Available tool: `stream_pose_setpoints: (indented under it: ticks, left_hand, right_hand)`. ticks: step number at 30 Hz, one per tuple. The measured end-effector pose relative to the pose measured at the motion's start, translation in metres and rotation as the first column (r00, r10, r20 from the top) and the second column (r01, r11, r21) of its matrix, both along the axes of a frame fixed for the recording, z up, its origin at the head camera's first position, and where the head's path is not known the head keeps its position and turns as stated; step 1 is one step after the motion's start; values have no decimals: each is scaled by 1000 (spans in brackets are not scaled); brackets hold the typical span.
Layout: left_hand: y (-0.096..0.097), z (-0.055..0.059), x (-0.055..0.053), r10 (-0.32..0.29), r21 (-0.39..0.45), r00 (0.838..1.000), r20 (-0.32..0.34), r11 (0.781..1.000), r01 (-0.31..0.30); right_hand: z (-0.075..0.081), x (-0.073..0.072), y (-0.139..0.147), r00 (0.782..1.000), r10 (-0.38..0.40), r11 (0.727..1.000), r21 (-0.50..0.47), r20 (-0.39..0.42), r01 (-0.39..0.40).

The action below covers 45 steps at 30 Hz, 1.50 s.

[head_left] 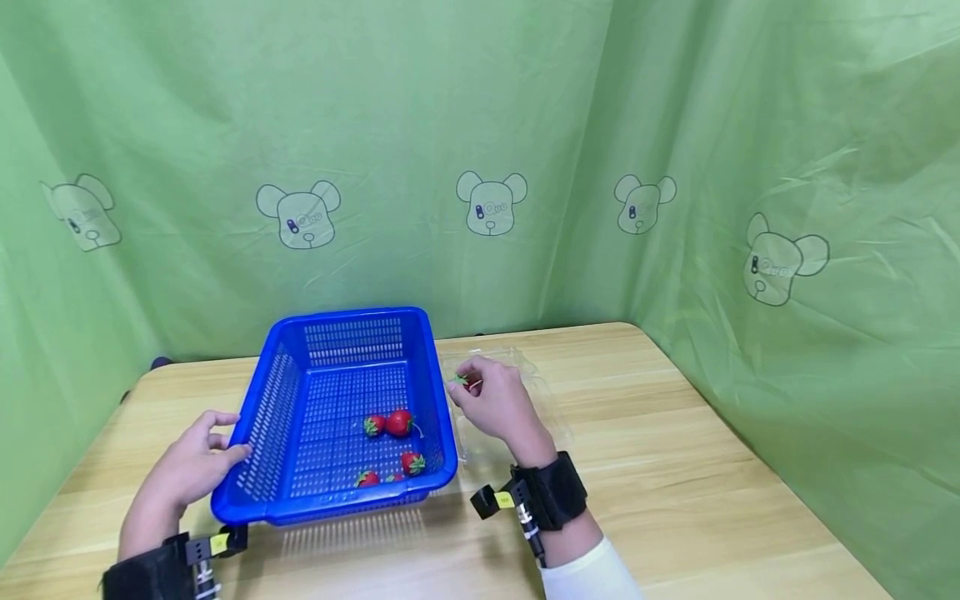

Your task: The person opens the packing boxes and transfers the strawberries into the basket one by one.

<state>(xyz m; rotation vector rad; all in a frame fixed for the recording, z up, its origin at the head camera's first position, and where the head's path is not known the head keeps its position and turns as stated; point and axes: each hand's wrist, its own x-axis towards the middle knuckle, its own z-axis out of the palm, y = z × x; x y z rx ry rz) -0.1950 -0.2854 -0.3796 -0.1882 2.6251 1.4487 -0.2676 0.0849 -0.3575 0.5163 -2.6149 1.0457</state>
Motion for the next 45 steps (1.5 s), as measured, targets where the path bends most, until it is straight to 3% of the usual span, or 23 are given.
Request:
stream_pose_setpoints:
  ticks: [12, 45]
  left_hand:
    - [1, -1, -1, 4, -7, 1000, 8, 1000, -4]
    - [1, 1, -2, 7, -6, 1000, 22, 1000, -7]
  right_hand:
    - [-2, 5, -8, 999, 9, 1000, 5, 49, -9]
    - [-6, 13, -27, 992, 118, 991, 52, 36, -120]
